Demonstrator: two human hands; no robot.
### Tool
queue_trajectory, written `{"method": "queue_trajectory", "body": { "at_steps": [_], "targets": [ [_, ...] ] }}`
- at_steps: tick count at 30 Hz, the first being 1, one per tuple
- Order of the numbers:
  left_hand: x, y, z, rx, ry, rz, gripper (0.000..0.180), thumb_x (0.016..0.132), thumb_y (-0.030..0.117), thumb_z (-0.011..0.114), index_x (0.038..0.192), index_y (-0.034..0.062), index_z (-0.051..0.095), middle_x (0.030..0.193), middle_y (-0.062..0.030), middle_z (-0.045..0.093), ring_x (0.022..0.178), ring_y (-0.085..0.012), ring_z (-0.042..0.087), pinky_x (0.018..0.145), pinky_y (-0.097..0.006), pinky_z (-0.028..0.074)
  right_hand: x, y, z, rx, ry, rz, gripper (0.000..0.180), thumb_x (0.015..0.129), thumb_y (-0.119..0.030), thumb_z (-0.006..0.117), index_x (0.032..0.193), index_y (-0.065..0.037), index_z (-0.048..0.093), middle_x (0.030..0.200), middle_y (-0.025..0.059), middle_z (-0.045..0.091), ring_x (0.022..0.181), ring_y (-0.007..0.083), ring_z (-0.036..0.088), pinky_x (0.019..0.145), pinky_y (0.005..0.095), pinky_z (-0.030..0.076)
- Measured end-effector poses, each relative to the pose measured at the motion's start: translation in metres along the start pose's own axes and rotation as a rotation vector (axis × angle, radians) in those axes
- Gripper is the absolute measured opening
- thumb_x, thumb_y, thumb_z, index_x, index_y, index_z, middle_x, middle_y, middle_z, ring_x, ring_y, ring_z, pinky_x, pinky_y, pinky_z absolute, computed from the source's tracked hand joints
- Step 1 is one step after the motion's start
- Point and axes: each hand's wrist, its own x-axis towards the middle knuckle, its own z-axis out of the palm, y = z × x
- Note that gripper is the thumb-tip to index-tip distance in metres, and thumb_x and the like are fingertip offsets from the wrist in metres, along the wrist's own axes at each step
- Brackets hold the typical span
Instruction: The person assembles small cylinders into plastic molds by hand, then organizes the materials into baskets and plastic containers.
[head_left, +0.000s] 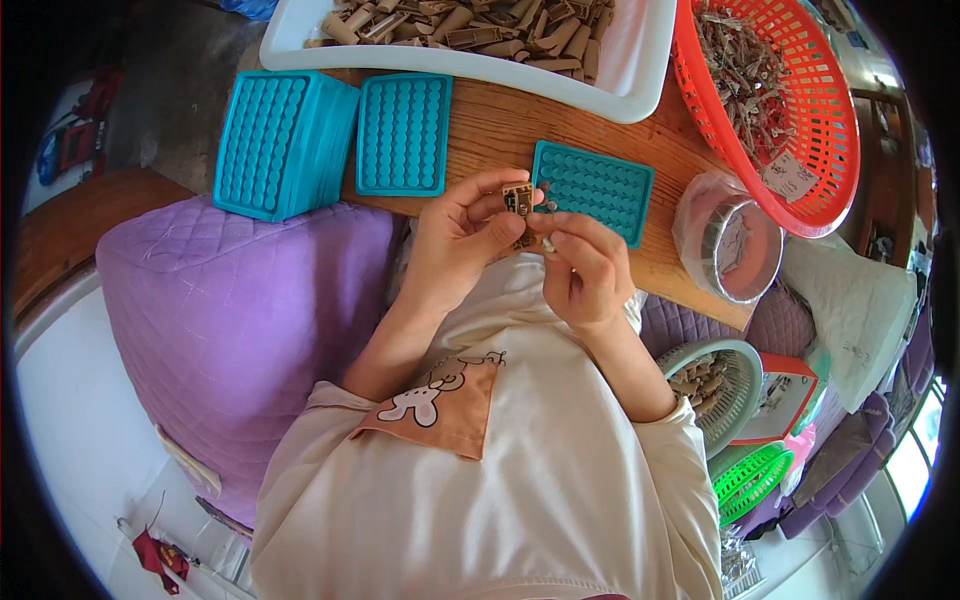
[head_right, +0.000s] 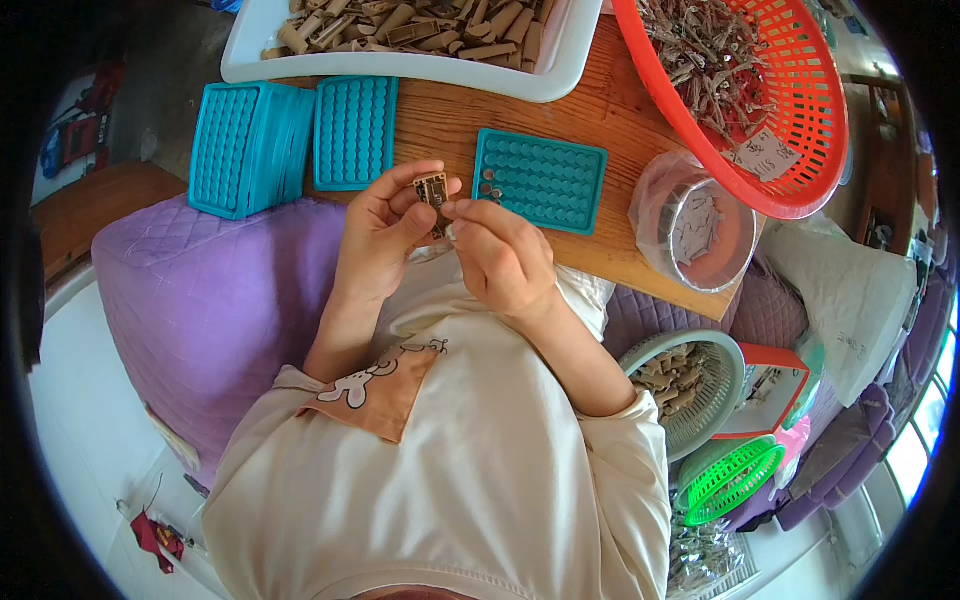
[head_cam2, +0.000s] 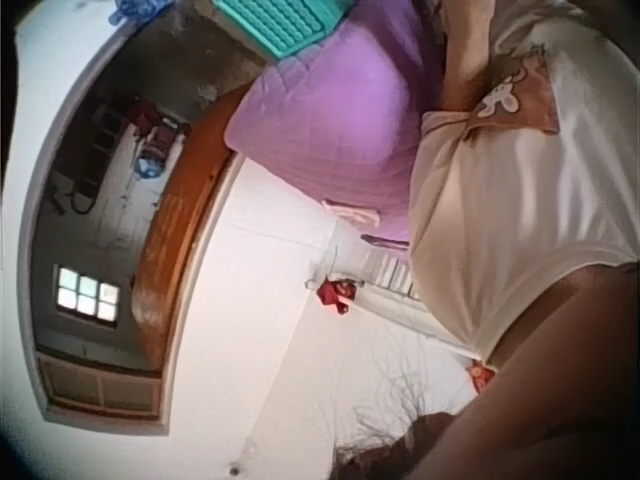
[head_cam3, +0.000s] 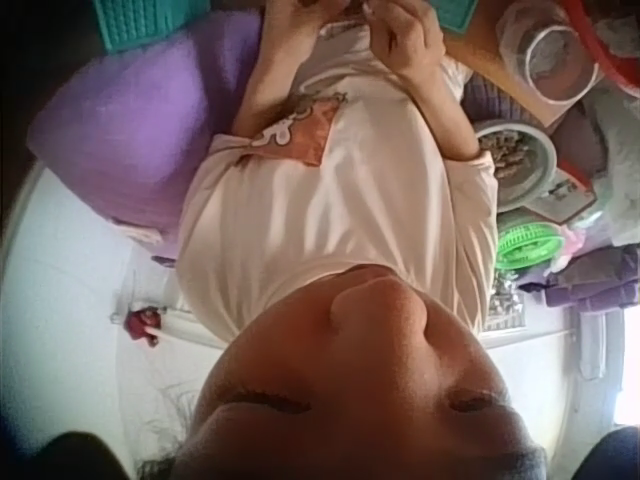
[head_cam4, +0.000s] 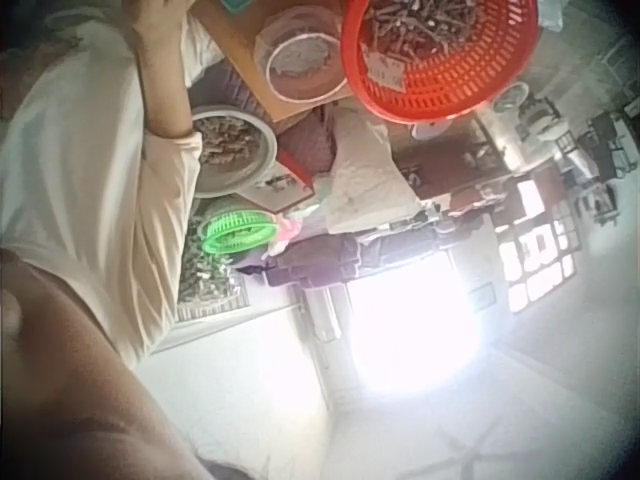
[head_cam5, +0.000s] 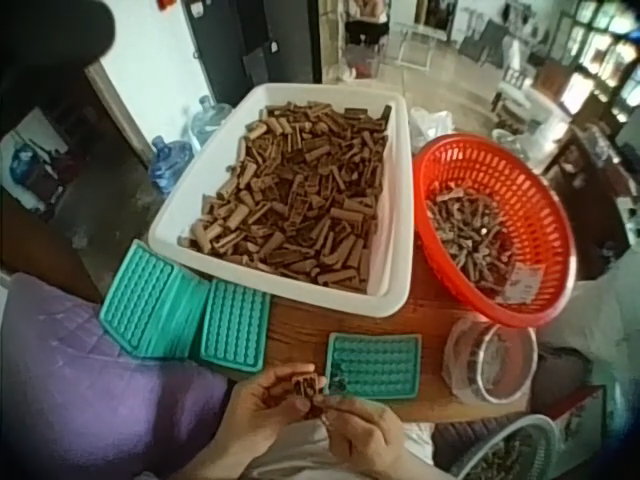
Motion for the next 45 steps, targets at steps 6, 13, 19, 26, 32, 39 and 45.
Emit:
{"method": "queue_trajectory", "body": {
  "at_steps": [6,13,19,26,32,39,45],
  "targets": [
    [-0.002,0.000,0.004,0.038,-0.030,-0.024,0.036,0.077,0.006,0.057,0.109,-0.0008,0.044,0.097,-0.0099,0.056,0.083,-0.0124,0.056,0.072,-0.025,0.049,0.016,-0.006,-0.004,-0.115,-0.054,0.160,0.024,0.058,0.007,0.063,0.080,-0.002,0.059,0.088,0.0106,0.056,0.072,0.0195,0.055,0.056,0.0262,0.046],
    [-0.001,0.003,0.001,0.118,0.031,-0.058,0.026,0.081,0.002,0.047,0.106,-0.0011,0.046,0.090,-0.0081,0.057,0.078,-0.0112,0.056,0.068,-0.023,0.048,0.022,0.002,-0.011,-0.006,-0.285,0.171,0.021,0.062,0.004,0.061,0.083,-0.001,0.060,0.088,0.0100,0.055,0.071,0.0231,0.055,0.058,0.0289,0.046],
    [-0.001,0.001,-0.007,0.114,0.118,-0.022,0.022,0.081,0.003,0.044,0.102,-0.0015,0.047,0.088,-0.0119,0.057,0.071,-0.0154,0.058,0.063,-0.024,0.046,0.012,0.034,-0.011,-0.188,-0.373,0.514,0.019,0.068,-0.004,0.061,0.087,-0.006,0.060,0.083,0.0087,0.055,0.071,0.0237,0.055,0.059,0.0307,0.046],
    [-0.002,0.001,-0.008,0.128,0.115,-0.021,0.022,0.081,0.003,0.043,0.103,-0.0017,0.047,0.088,-0.0120,0.057,0.071,-0.0149,0.057,0.063,-0.024,0.046,0.000,0.050,-0.003,-0.374,-0.567,0.321,0.011,0.066,-0.003,0.059,0.077,-0.004,0.058,0.082,0.0069,0.050,0.072,0.0226,0.053,0.058,0.0317,0.046],
    [-0.003,0.004,-0.004,0.158,0.107,-0.048,0.025,0.082,0.005,0.046,0.106,-0.0020,0.046,0.090,-0.0120,0.057,0.074,-0.0148,0.057,0.066,-0.023,0.046,0.012,0.032,-0.004,-0.150,-0.418,0.483,0.011,0.066,0.003,0.060,0.074,-0.003,0.056,0.087,0.0094,0.048,0.070,0.0225,0.053,0.057,0.0296,0.045],
    [0.000,-0.005,0.000,0.121,0.005,-0.006,0.028,0.082,0.007,0.050,0.108,-0.0029,0.044,0.091,-0.0076,0.057,0.079,-0.0113,0.056,0.069,-0.023,0.048,0.019,0.001,0.000,-0.062,-0.191,0.241,0.017,0.063,0.004,0.062,0.078,-0.002,0.057,0.088,0.0102,0.050,0.075,0.0221,0.052,0.060,0.0293,0.045],
    [0.002,-0.008,-0.012,0.211,0.036,-0.013,0.025,0.082,0.003,0.048,0.106,-0.0018,0.046,0.088,-0.0071,0.057,0.076,-0.0083,0.055,0.065,-0.021,0.046,0.016,0.009,-0.009,0.117,-0.391,0.361,0.020,0.066,0.003,0.060,0.085,-0.004,0.058,0.089,0.0090,0.052,0.075,0.0222,0.052,0.060,0.0294,0.045]
  ]
}}
